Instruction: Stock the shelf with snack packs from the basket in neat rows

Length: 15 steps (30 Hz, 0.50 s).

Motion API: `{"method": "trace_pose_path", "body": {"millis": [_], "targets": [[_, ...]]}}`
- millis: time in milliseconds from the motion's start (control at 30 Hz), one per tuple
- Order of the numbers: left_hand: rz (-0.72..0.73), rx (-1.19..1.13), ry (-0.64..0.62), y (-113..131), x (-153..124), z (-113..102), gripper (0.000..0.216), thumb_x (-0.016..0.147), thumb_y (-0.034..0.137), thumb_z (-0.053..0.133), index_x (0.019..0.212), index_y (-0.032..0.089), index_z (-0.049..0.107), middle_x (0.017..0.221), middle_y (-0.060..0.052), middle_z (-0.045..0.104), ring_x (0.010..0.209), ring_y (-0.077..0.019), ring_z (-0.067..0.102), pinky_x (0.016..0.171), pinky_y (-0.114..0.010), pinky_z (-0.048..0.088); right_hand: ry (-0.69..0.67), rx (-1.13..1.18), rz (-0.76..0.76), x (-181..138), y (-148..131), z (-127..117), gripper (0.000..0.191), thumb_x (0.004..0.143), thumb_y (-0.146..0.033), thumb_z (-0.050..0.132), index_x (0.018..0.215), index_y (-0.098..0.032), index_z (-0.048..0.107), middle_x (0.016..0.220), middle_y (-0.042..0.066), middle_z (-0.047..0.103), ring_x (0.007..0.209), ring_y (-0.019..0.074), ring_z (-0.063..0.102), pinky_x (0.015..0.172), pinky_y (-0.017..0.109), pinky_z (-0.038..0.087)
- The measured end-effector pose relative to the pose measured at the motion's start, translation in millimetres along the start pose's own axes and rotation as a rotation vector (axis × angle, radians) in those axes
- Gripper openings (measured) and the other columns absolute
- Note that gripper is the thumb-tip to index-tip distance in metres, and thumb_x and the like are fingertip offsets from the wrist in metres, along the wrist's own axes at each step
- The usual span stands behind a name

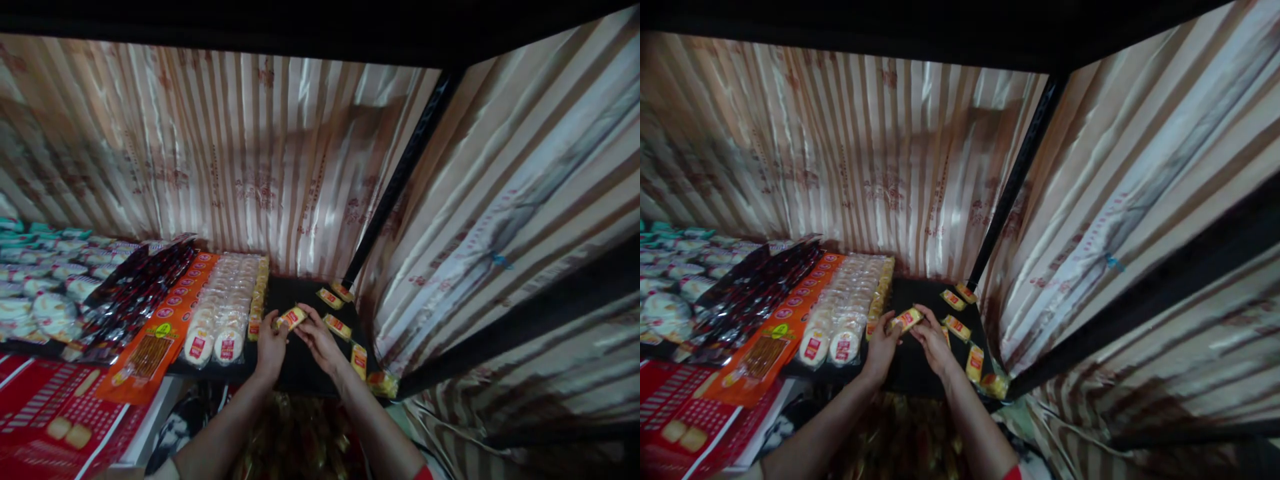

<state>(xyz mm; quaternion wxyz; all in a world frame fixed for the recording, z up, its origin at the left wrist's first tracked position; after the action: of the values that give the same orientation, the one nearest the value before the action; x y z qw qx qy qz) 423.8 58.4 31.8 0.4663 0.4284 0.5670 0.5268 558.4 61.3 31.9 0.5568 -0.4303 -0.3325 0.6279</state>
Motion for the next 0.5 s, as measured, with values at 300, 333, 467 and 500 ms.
{"method": "trace_pose_path", "body": {"millis": [300, 333, 467, 500], "targets": [[0.370, 0.614, -0.360, 52, 56, 28, 0.053, 0.076, 0.011, 0.045, 0.129, 0.018, 0.045, 0.112, -0.007, 0.060, 0.102, -0.0174, 0.057, 0.093, -0.031, 0.043, -0.061, -0.696, -0.178, 47, -26, -18, 0.035, 0.064, -0.038, 0.068, 0.094, -0.021, 0.062, 0.076, -0.002, 0.063, 0.073, 0.0150, 0.058, 0.073, 0.029, 0.044], [0.384, 0.639, -0.394, 55, 60, 33, 0.055, 0.076, 0.010, 0.044, 0.129, 0.019, 0.045, 0.112, -0.006, 0.061, 0.102, -0.0173, 0.057, 0.092, -0.030, 0.043, -0.113, -0.768, -0.170, 52, -27, -16, 0.033, 0.066, -0.038, 0.067, 0.094, -0.021, 0.064, 0.079, -0.001, 0.065, 0.075, 0.0159, 0.059, 0.075, 0.030, 0.044], [0.407, 0.712, -0.324, 59, 74, 46, 0.052, 0.076, 0.010, 0.042, 0.128, 0.014, 0.046, 0.119, -0.010, 0.057, 0.108, -0.0197, 0.055, 0.096, -0.031, 0.041, -0.092, -0.920, -0.181, 74, -28, -19, 0.026, 0.066, -0.040, 0.065, 0.083, -0.021, 0.070, 0.086, 0.003, 0.069, 0.083, 0.0200, 0.061, 0.080, 0.033, 0.044], [0.407, 0.723, -0.252, 58, 76, 47, 0.051, 0.077, 0.010, 0.042, 0.127, 0.012, 0.047, 0.123, -0.012, 0.054, 0.113, -0.0213, 0.052, 0.099, -0.033, 0.039, -0.063, -0.915, -0.177, 81, -26, -20, 0.027, 0.066, -0.041, 0.064, 0.083, -0.021, 0.070, 0.085, 0.003, 0.069, 0.082, 0.0203, 0.061, 0.080, 0.033, 0.045]]}}
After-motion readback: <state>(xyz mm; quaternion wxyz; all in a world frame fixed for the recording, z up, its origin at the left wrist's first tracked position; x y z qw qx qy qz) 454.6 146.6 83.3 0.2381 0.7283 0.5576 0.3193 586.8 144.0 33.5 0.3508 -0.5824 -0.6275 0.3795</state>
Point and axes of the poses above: each hand's wrist, its own x-axis towards the middle knuckle, its own z-axis out of the palm, y = z × x, the point moved 7 cm from there along x, towards the middle knuckle
